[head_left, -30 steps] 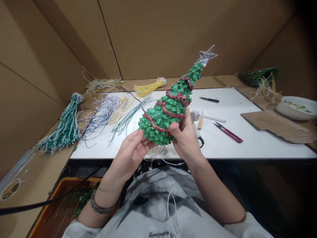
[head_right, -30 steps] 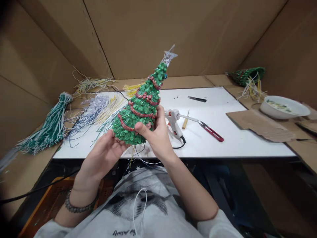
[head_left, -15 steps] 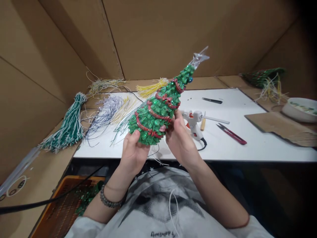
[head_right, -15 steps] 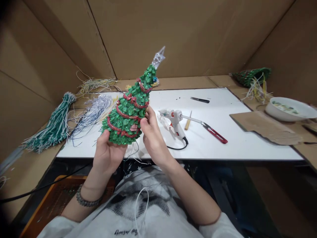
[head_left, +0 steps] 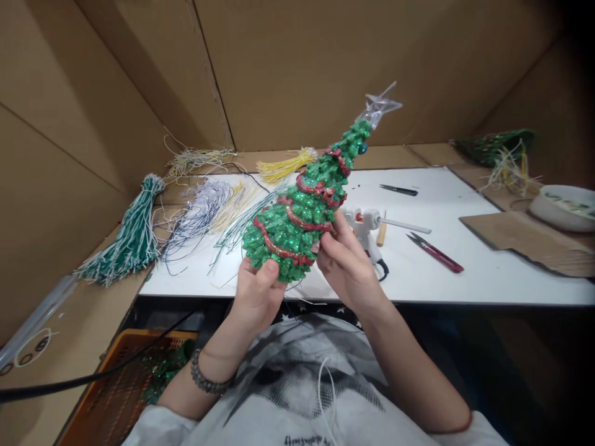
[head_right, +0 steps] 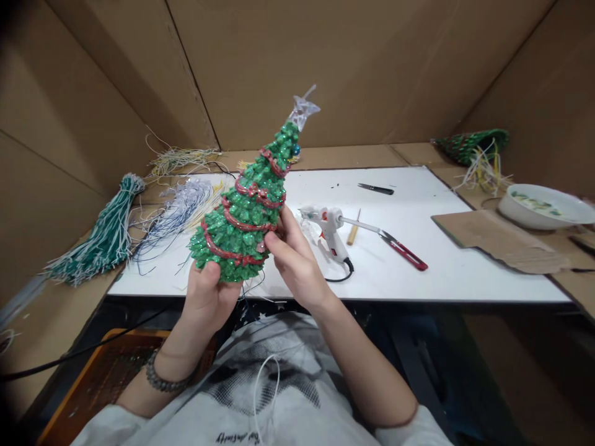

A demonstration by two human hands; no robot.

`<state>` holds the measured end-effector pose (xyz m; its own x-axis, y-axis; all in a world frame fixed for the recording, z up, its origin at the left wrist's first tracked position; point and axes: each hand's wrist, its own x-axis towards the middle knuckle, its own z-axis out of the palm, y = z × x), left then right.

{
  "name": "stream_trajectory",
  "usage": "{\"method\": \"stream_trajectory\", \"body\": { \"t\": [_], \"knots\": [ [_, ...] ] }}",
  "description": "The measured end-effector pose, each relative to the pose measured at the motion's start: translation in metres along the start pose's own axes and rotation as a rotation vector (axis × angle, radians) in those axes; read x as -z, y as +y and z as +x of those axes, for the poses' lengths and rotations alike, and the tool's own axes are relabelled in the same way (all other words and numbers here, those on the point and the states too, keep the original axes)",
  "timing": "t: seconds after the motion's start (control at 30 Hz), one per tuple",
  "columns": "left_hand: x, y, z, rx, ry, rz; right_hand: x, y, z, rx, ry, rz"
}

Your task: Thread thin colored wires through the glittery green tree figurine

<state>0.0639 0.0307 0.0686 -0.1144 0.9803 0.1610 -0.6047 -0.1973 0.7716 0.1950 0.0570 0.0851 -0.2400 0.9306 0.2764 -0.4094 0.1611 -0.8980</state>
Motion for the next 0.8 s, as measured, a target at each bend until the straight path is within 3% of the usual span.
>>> {"method": "stream_trajectory", "body": {
  "t": [0.1, 0.27, 0.4, 0.6, 0.8],
  "knots": [
    [0.002, -0.003, -0.002, -0.072, -0.025, 0.062, 0.001, -0.001, -0.002, -0.052, 0.002, 0.061],
    [0.014, -0.011, -0.008, -0.029, -0.056, 0.205, 0.004, 0.001, -0.002, -0.089, 0.036, 0.013],
    [0.007, -0.003, -0.009, -0.013, 0.028, 0.113, 0.009, 0.005, 0.000, -0.012, 0.033, -0.139],
    [0.000, 0.014, -0.005, 0.279, 0.006, -0.134, 0.015, 0.018, 0.004, 0.136, 0.016, -0.265],
    [-0.003, 0.019, -0.002, 0.287, 0.007, -0.111, -0.002, 0.014, -0.004, 0.117, 0.091, -0.224]
  ]
}}
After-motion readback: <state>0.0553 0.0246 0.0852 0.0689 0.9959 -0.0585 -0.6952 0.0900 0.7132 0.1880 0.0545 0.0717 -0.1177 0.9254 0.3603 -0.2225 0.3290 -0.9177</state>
